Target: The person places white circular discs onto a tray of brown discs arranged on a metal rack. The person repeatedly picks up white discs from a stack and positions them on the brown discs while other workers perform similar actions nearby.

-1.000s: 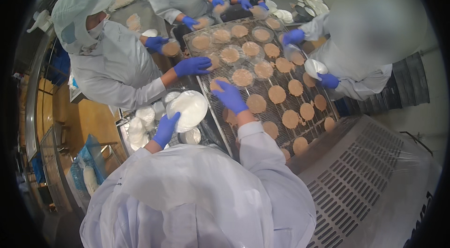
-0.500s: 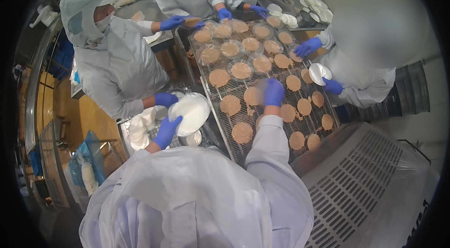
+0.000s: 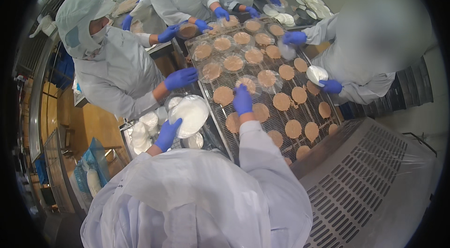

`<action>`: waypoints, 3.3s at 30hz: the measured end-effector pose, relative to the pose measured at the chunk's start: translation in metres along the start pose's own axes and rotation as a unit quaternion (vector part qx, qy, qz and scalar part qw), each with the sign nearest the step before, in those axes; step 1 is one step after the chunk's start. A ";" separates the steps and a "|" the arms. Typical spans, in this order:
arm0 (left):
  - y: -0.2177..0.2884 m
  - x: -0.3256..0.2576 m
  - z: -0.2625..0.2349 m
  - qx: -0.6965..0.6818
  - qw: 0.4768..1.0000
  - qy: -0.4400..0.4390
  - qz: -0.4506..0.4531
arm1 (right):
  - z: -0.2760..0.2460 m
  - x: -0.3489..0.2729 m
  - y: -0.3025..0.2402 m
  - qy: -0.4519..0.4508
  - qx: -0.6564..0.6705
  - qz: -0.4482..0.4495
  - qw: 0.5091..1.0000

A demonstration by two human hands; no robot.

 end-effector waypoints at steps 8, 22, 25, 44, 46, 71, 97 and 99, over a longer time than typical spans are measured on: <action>0.007 -0.005 0.005 -0.077 0.996 0.001 0.040 | -0.042 -0.032 -0.158 -0.142 0.111 -0.116 0.977; 0.000 -0.011 -0.005 -0.053 0.998 -0.001 0.030 | -0.119 0.023 0.083 0.256 -0.185 0.155 0.936; -0.003 -0.007 0.004 -0.082 0.996 -0.023 0.009 | -0.049 0.020 0.103 0.210 -0.364 -0.032 0.907; -0.009 -0.004 0.001 -0.065 0.998 -0.002 -0.011 | -0.067 0.042 0.085 -0.011 -0.214 0.055 0.975; -0.003 -0.004 0.000 -0.015 1.000 -0.005 -0.025 | -0.084 0.084 0.069 0.030 -0.160 0.039 0.986; 0.013 0.004 0.005 -0.022 0.996 0.038 0.073 | -0.041 -0.019 -0.163 -0.163 0.068 -0.111 0.978; 0.000 -0.001 -0.011 -0.036 0.998 0.032 0.037 | -0.082 0.099 0.052 -0.021 0.040 0.165 0.985; 0.001 0.000 -0.010 -0.019 0.999 0.022 0.046 | -0.083 0.090 0.084 0.142 0.191 0.176 0.955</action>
Point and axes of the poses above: each hand's wrist, its own x-axis towards the middle knuckle, its own z-axis out of the palm, y = z × x, the point moved 3 cm from there along x, towards the middle knuckle, and after that the axes turned 11 degrees about -x, right-handed, at the moved point
